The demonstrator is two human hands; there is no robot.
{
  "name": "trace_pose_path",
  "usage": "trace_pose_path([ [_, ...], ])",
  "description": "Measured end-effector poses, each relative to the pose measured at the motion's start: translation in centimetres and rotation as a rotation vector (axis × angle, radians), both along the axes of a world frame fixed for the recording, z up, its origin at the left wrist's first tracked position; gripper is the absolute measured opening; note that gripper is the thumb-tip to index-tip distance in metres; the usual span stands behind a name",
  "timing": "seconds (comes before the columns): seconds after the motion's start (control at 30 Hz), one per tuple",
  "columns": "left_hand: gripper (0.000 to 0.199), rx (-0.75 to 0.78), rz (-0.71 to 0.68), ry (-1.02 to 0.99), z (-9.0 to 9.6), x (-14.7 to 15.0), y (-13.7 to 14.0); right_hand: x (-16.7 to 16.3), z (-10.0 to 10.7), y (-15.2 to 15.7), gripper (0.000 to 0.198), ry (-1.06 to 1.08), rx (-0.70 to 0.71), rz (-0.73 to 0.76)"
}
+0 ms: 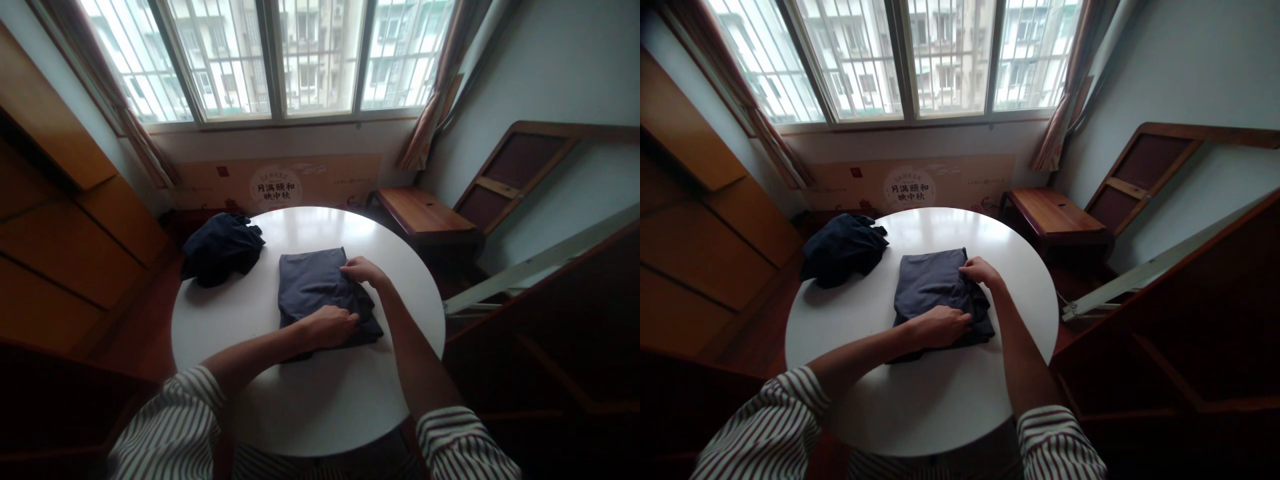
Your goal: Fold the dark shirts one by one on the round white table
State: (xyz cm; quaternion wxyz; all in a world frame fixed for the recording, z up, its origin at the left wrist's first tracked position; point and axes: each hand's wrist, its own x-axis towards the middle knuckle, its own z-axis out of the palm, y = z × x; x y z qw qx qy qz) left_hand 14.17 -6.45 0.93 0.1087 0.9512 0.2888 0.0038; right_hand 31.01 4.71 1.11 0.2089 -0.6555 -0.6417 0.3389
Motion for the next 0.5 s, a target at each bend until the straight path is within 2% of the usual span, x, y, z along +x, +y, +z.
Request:
trace_pose_path([
  [0.1, 0.024, 0.018, -0.007, -0.041, 0.8, 0.0, -0.1, 0.3, -0.2, 0.4, 0.022, -0.053, 0.132, -0.052],
  [0.23, 0.023, 0.103, 0.013, -0.100, 1.4, 0.0, -0.4, 0.1, -1.0, 1.2, 0.039, -0.132, 0.333, -0.094],
  [0.33, 0.023, 0.137, 0.003, -0.120, 1.4, 0.0, -0.6, -0.2, -2.0, 1.8, 0.044, -0.182, 0.379, -0.049],
  [0.5, 0.022, 0.126, -0.019, -0.113, 1.5, 0.1, -1.1, -0.4, -3.6, 2.3, 0.035, -0.263, 0.415, -0.012],
])
